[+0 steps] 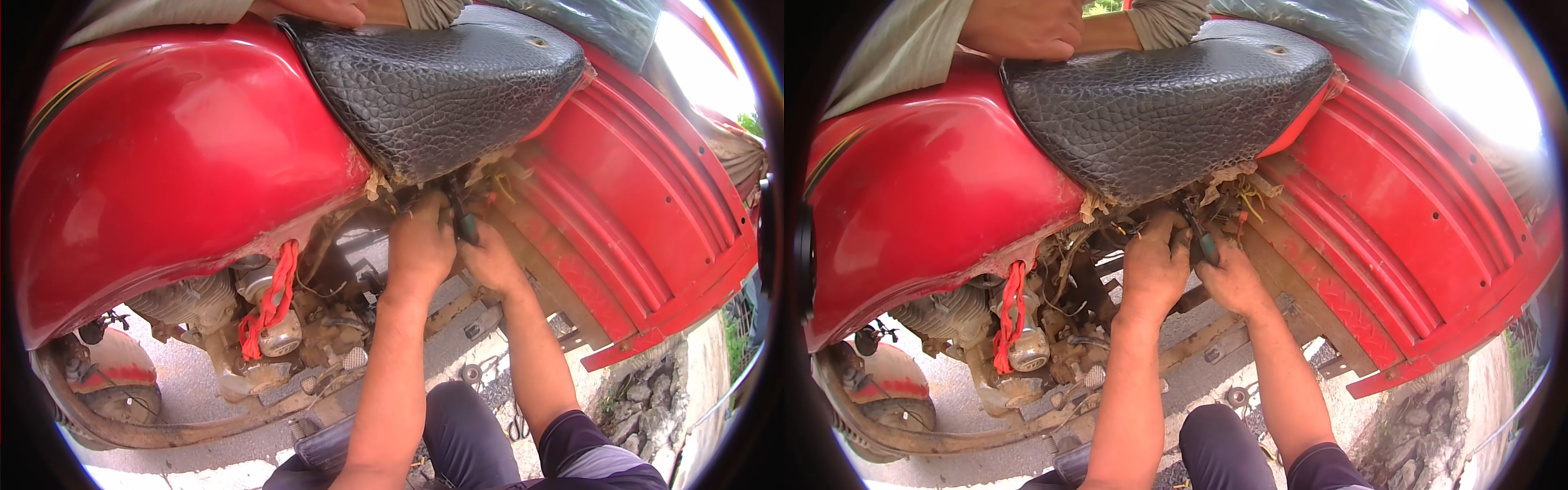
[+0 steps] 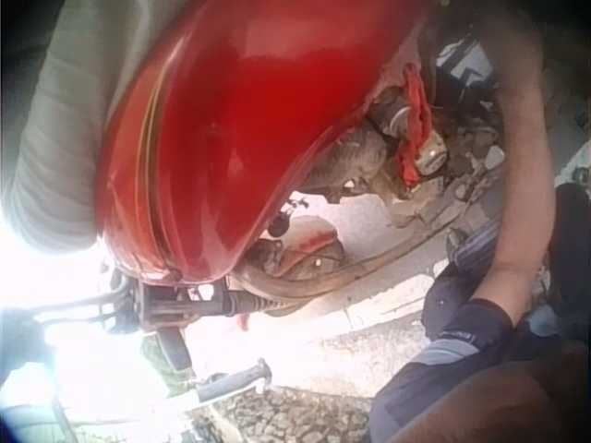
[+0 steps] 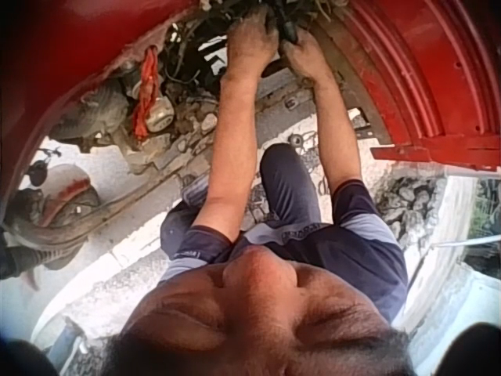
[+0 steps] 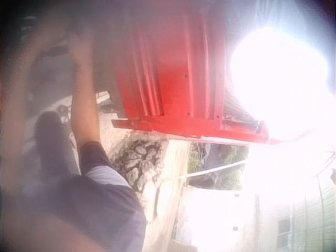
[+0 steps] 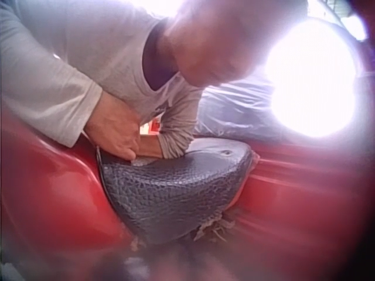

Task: The person uses a pair of pliers to work on the mechanical components located under the seat of a red motorcycle. They repeatedly grip and manipulate parts within the engine area while another person holds the motorcycle steady.

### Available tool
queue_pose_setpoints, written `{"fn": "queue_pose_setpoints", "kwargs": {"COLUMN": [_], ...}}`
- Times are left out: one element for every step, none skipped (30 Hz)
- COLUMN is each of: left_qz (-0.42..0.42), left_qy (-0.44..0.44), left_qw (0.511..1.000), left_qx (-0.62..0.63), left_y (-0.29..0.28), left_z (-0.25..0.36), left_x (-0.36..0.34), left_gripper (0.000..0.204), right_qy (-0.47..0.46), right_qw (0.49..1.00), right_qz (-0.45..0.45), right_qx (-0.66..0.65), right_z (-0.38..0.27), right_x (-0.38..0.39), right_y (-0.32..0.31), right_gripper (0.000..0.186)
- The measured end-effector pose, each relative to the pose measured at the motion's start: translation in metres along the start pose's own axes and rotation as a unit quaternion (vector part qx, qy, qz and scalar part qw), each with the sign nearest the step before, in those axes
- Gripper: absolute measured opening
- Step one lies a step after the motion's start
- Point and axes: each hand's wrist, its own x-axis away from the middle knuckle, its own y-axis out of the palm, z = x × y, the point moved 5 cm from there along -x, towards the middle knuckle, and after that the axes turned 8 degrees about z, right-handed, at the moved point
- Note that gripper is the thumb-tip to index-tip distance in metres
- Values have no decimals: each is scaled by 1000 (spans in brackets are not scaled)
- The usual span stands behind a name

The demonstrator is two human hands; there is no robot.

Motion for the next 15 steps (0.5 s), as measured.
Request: {"fn": "queue_pose_setpoints", "kwargs": {"left_qz": [-5,-11,-9,-7,-5,9,22,35,49,63,77,71,64,58,55], "left_qy": [0,0,5,10,15,10,5,0,10,20,30,42,55,67,75], "left_qw": [1000,999,999,999,998,999,999,999,998,997,996,996,996,996,996], "left_qx": [-21,-43,-47,-52,-56,-50,-44,-38,-36,-34,-32,-27,-22,-18,-9], "left_y": [1,1,1,1,0,-1,-4,-5,-5,-4,-2,-1,-1,-2,-2], "left_z": [2,2,2,0,0,1,4,6,6,4,2,-1,-4,-6,-7], "left_x": [-1,-1,-1,-2,-2,-1,0,2,3,4,6,7,7,8,8], "left_gripper": [15,15,15,16,16,16,16,17,17,17,17,17,16,16,17], "right_qy": [3,7,9,9,9,9,5,1,-3,4,12,19,28,37,46], "right_qw": [1000,1000,1000,1000,1000,1000,1000,1000,1000,1000,1000,1000,1000,999,999], "right_qz": [-1,-3,-5,-3,0,3,6,10,12,12,13,13,8,3,-2], "right_qx": [4,7,10,13,15,19,18,17,15,9,3,-3,-3,-3,-3], "right_z": [2,4,2,-1,-7,-11,-9,-5,-4,-4,-4,-4,-3,-2,-1], "right_x": [-1,-2,-3,-3,-2,-2,-2,-3,-3,-3,-3,-3,-3,-3,-2], "right_y": [0,0,1,1,1,0,0,1,0,0,1,1,2,3,3], "right_gripper": [53,54,56,57,58,59,59,59,58,58,57,56,54,52,50]}}
